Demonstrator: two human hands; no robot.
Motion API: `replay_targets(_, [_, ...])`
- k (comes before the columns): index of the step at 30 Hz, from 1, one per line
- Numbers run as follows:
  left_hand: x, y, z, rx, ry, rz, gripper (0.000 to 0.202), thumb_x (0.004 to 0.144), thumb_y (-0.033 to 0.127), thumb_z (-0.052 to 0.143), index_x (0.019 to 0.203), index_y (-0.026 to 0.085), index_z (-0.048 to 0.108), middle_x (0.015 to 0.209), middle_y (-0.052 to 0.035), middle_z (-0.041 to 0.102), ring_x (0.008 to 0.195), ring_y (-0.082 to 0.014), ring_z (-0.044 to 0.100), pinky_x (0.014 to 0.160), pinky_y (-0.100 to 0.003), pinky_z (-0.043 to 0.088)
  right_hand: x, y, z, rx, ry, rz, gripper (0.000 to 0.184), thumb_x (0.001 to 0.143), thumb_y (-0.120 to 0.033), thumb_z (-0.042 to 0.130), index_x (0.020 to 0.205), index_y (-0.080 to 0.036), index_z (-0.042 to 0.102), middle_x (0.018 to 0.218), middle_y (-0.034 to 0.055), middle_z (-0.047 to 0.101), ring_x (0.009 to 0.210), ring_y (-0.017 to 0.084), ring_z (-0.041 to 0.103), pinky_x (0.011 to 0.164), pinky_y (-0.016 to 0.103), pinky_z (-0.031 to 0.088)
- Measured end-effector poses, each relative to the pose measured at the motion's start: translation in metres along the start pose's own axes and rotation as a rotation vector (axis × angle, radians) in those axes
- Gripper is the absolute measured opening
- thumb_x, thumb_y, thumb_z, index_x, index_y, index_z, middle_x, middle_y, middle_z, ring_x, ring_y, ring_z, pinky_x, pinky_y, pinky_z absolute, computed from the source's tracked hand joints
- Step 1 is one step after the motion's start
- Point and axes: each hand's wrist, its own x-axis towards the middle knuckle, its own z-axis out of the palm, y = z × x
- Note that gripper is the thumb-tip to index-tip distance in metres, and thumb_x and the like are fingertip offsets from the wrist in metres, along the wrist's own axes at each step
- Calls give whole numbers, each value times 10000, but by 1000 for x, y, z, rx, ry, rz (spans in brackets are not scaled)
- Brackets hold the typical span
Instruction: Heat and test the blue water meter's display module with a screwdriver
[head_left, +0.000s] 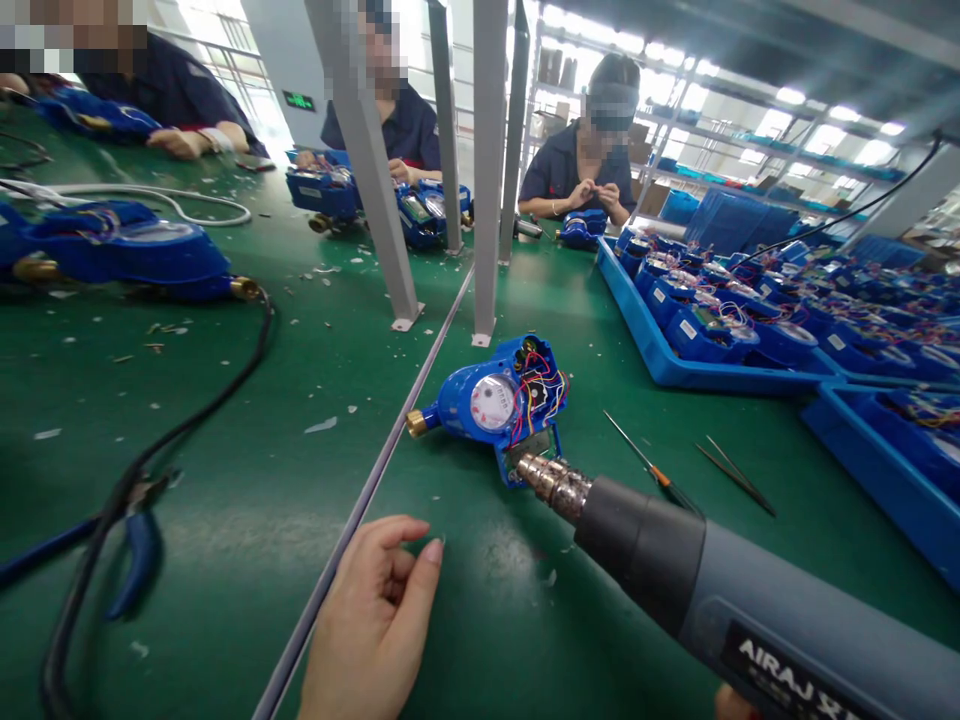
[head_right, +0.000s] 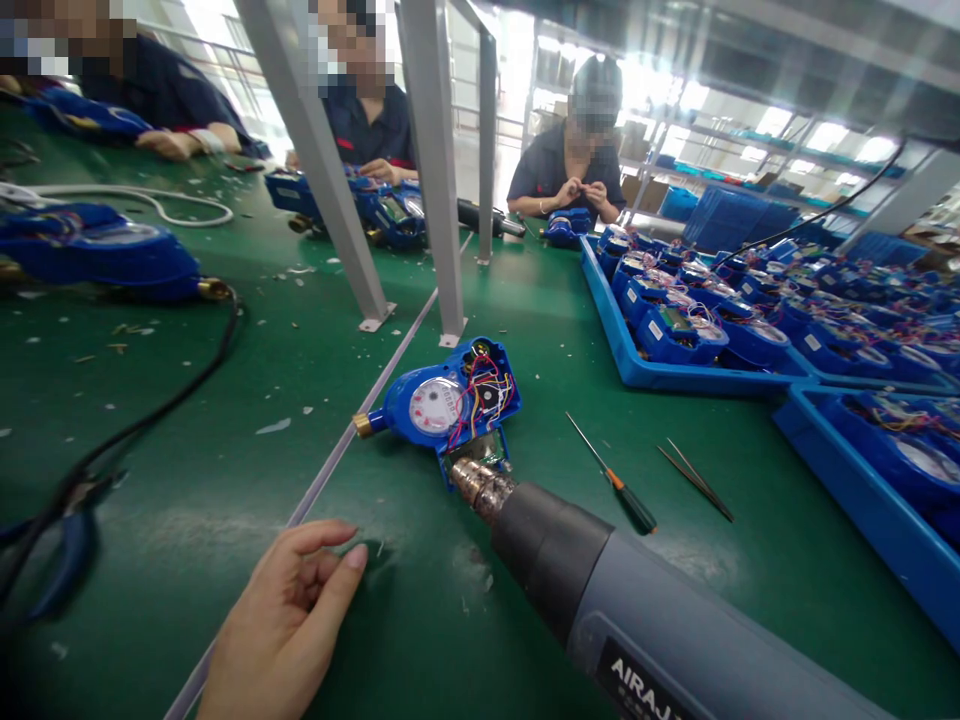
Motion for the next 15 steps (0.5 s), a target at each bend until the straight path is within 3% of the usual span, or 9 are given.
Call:
replay_targets(8, [-1,2,-2,17,-45,16,283,838,464,582,996,230,556,696,15,559,563,-169,565,538,-300,458,-8,-9,7,-18,16,-18,137,709,-271,713,827,-294,647,918,7,680,1121,208,586,727,332,603])
replay_targets(15, [-4,-5,-2,3,-33,21,246,855,434,577,999,238,548,733,15,573,583,-168,556,565,-300,441,-27,-25,10,-119,40,70,332,874,-477,680,1035,-189,642,1079,75,652,1021,255,622,749,407,593])
